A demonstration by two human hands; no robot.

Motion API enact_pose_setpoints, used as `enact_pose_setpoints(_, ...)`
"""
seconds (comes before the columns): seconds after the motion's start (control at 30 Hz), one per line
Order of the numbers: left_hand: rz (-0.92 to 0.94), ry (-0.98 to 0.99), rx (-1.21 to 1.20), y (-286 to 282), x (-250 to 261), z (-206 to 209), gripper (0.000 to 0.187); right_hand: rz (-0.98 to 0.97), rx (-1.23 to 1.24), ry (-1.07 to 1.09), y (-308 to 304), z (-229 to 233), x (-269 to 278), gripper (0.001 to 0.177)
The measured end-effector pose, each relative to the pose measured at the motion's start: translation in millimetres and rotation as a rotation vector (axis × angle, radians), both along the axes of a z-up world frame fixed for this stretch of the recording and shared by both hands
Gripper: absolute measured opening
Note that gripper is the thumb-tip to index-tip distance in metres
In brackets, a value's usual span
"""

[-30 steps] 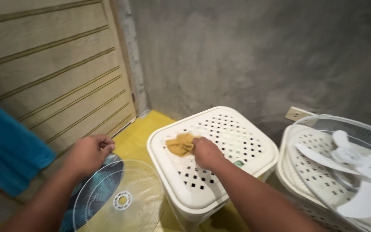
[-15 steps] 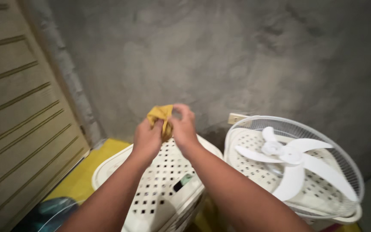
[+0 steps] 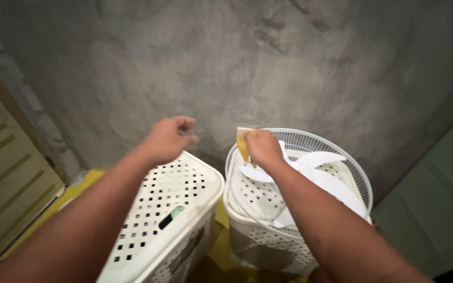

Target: The person assembles a white pedestal fan by attaching the fan blades to the motor, securing the front grill, and tightening the central nut. The person then attaches the fan head to the stand and places the rear grill on the fan.

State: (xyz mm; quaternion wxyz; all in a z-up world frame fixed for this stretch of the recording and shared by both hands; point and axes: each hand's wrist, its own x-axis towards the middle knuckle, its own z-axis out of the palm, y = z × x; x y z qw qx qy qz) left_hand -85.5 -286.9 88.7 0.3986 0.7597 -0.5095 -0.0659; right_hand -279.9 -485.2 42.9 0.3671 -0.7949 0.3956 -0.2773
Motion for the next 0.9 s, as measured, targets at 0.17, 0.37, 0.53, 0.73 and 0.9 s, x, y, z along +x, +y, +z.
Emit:
enact_pose_setpoints(0.17,0.043,-0.010,0.194,32.9,-15.5,28.0,0.039,0.423,-0.412,0.653,-44.5,-41.0,-20.5,0.053)
enact_pose_setpoints(0.37,0.490,0.021,0.228,89.1,-15.2,40.1,0.031,0.306,-0.138,0.303,13.1,5.3,-4.2,0.019)
enact_pose_setpoints(0.53,0.522,-0.355,0.432,186.9,38.7,32.7,0.023,0.339,-0.228,0.163,111.3,48.1,20.4,0.045)
enact_pose_setpoints(0.73,0.840,-0.369,0.856,335.1,32.4,51.1,0.031,0.616,-0.231,0.059,193.5,27.7,80.6,0.032)
enact_pose_setpoints(0.9,0.876,-0.351,0.809,422.8,41.6,4.2,0.030,0.793,-0.166,0.126,260.8,-1.5,116.9,0.031)
